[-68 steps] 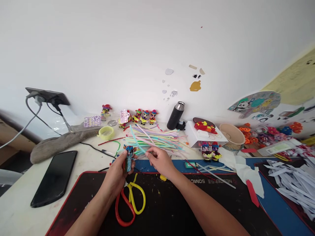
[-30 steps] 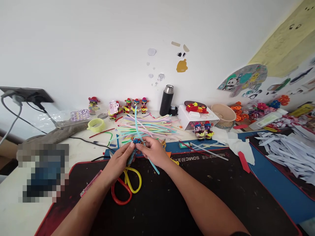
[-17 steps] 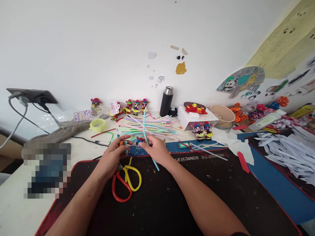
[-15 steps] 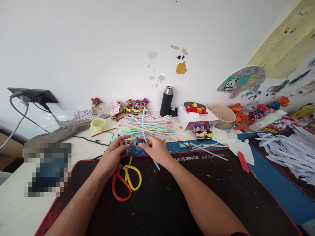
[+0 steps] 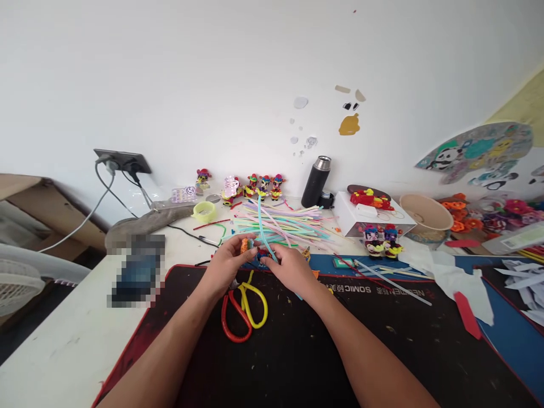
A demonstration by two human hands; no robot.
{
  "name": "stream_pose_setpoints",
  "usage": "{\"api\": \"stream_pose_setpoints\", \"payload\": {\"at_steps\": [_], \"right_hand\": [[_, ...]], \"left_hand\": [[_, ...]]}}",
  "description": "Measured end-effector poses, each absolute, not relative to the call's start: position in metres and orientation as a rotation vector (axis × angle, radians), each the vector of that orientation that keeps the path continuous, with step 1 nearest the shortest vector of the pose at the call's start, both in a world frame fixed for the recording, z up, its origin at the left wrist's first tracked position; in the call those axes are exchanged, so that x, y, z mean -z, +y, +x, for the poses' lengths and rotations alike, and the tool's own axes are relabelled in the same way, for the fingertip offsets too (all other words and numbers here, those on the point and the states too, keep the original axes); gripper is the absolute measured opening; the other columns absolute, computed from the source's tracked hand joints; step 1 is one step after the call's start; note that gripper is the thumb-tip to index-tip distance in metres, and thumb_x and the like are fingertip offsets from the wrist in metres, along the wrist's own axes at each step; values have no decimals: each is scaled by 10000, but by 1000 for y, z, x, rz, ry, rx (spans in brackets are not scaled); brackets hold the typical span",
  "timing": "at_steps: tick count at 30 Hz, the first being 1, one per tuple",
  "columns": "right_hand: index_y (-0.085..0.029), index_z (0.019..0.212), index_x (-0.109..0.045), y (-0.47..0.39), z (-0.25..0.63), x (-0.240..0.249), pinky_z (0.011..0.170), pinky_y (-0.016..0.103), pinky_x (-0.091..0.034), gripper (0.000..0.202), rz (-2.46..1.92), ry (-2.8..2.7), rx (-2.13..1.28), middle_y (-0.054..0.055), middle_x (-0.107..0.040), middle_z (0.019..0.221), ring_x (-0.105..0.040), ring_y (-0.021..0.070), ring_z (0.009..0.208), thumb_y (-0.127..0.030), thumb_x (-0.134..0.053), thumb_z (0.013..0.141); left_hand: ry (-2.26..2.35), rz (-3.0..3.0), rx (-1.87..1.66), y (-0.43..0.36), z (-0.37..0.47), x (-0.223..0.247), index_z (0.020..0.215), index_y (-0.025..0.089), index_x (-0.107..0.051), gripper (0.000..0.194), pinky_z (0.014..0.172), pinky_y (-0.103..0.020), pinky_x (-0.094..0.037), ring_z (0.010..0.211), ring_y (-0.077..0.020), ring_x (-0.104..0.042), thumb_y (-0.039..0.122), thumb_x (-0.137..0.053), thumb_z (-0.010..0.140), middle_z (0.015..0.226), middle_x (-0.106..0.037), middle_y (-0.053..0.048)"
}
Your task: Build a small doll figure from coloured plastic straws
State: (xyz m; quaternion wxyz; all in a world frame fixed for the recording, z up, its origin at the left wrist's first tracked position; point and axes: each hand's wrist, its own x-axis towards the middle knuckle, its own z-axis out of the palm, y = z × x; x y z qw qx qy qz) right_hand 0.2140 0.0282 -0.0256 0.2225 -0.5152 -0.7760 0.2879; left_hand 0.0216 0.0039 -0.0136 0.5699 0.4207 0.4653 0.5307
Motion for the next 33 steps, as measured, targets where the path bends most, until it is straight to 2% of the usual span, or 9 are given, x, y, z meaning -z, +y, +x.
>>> {"api": "stream_pose_setpoints", "payload": {"at_steps": [7, 13, 15, 18, 21, 23, 27, 33], "right_hand": [[-214, 1027, -734, 35, 210, 21, 612, 303, -253, 186, -1461, -2288, -729, 54, -710, 831, -592, 219, 728, -391, -692, 986], [-218, 1066, -762, 42, 212, 12, 625, 304, -300, 291, -1539, -2385, -662, 81, -763, 891, -666, 244, 785, -471, -625, 1026], [-220, 1076, -770, 44, 213, 11, 631, 302, -306, 298, -1560, -2387, -658, 73, -765, 888, -674, 246, 803, -474, -626, 1022], [-233, 1137, -773, 46, 216, 11, 632, 296, -309, 294, -1572, -2309, -697, 46, -745, 844, -657, 229, 788, -461, -637, 1009], [-230, 1181, -757, 49, 221, 11, 618, 287, -310, 301, -1543, -2169, -799, -2, -668, 741, -586, 189, 687, -442, -645, 1000], [-217, 1130, -753, 50, 225, 10, 599, 281, -302, 275, -1491, -2065, -876, -34, -584, 675, -517, 166, 626, -430, -648, 991], [-207, 910, -707, 51, 232, 11, 561, 281, -268, 268, -1366, -1912, -999, -62, -442, 604, -408, 143, 568, -441, -610, 997], [-215, 796, -624, 46, 236, 11, 563, 276, -271, 309, -1338, -1899, -1063, -52, -466, 593, -426, 146, 575, -452, -607, 994]], "left_hand": [[1063, 962, -1243, 1, 21, 9, 1179, 233, -800, 517, 827, -354, -547, 897, -255, -708, 396, -931, 706, 991, -792, -69], [1047, 967, -1171, 1, 23, 7, 1256, 238, -736, 627, 787, -348, -566, 999, -285, -708, 426, -936, 691, 1064, -790, -81], [1041, 977, -1150, 1, 22, 9, 1195, 228, -735, 576, 800, -348, -571, 998, -274, -706, 441, -933, 697, 1065, -786, -74], [1029, 995, -1130, 2, 21, 14, 1082, 210, -737, 489, 829, -334, -570, 966, -242, -703, 444, -937, 702, 1031, -781, -59], [1042, 1000, -1129, 2, 22, 17, 1075, 212, -737, 499, 832, -331, -578, 962, -237, -706, 449, -947, 689, 1018, -779, -50], [1050, 987, -1120, 3, 23, 18, 1092, 215, -731, 524, 839, -350, -593, 992, -256, -714, 474, -942, 688, 1021, -783, -54], [1082, 955, -1108, 4, 22, 19, 1119, 208, -718, 578, 802, -374, -618, 970, -272, -729, 506, -940, 676, 996, -786, -57], [1085, 1004, -1080, 4, 21, 18, 1160, 202, -698, 584, 807, -376, -615, 942, -263, -741, 486, -925, 703, 991, -797, -63]]}}
